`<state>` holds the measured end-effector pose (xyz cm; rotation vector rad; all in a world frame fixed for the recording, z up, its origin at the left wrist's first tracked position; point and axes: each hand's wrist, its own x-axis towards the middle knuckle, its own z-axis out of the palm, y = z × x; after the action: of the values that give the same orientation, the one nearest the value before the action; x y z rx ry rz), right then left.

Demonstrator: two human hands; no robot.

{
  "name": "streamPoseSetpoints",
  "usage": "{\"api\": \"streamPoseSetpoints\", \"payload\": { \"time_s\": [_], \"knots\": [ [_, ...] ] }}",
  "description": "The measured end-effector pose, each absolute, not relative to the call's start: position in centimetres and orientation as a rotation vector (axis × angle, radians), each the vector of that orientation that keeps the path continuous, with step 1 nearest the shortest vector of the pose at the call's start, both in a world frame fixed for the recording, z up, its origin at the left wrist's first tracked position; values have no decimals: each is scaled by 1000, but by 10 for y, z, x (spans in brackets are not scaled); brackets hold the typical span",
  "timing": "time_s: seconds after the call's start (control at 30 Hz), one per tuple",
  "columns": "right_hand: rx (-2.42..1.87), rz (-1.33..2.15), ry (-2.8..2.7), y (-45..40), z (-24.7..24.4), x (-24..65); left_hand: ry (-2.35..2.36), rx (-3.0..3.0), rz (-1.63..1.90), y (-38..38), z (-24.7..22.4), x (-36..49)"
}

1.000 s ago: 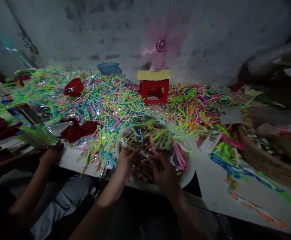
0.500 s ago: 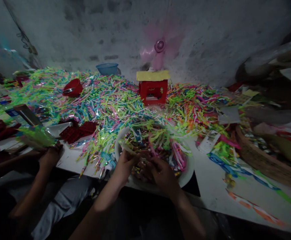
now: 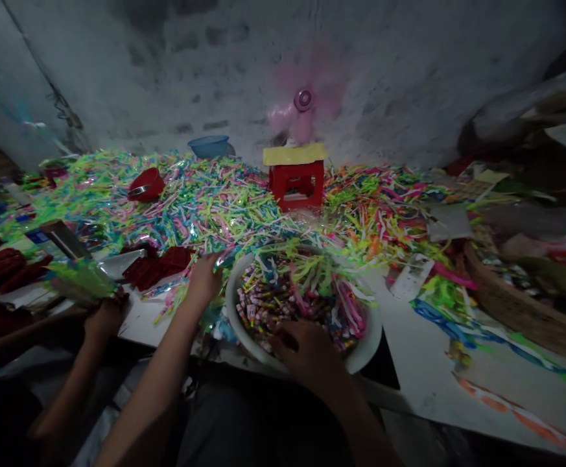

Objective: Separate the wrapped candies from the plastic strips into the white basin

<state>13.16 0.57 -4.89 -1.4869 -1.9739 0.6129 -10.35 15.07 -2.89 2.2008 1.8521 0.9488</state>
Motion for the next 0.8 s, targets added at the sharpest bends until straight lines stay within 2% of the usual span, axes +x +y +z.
{"api": "streamPoseSetpoints", "payload": {
  "time_s": [0.1, 0.3, 0.53, 0.63, 0.73, 0.8],
  "knots": [
    [-1424, 727, -1958, 4, -48, 135, 1696, 2232, 803, 159, -30, -64],
    [-1238, 1042, -1910, 7, -49, 141, 1820, 1975, 736, 183, -35, -25],
    [-1262, 875, -1698, 12, -57, 143, 1679, 1697, 933, 188, -34, -22],
    [-1314, 871, -1626, 13, -58, 143, 1591, 1620, 1070, 153, -30, -67],
    [-1332, 818, -1527, 15, -61, 145, 1529, 1551, 1142, 100, -42, -161],
    [-1335, 764, -1472, 15, -63, 147, 1197, 1402, 1209, 71, -59, -223]
  ]
}}
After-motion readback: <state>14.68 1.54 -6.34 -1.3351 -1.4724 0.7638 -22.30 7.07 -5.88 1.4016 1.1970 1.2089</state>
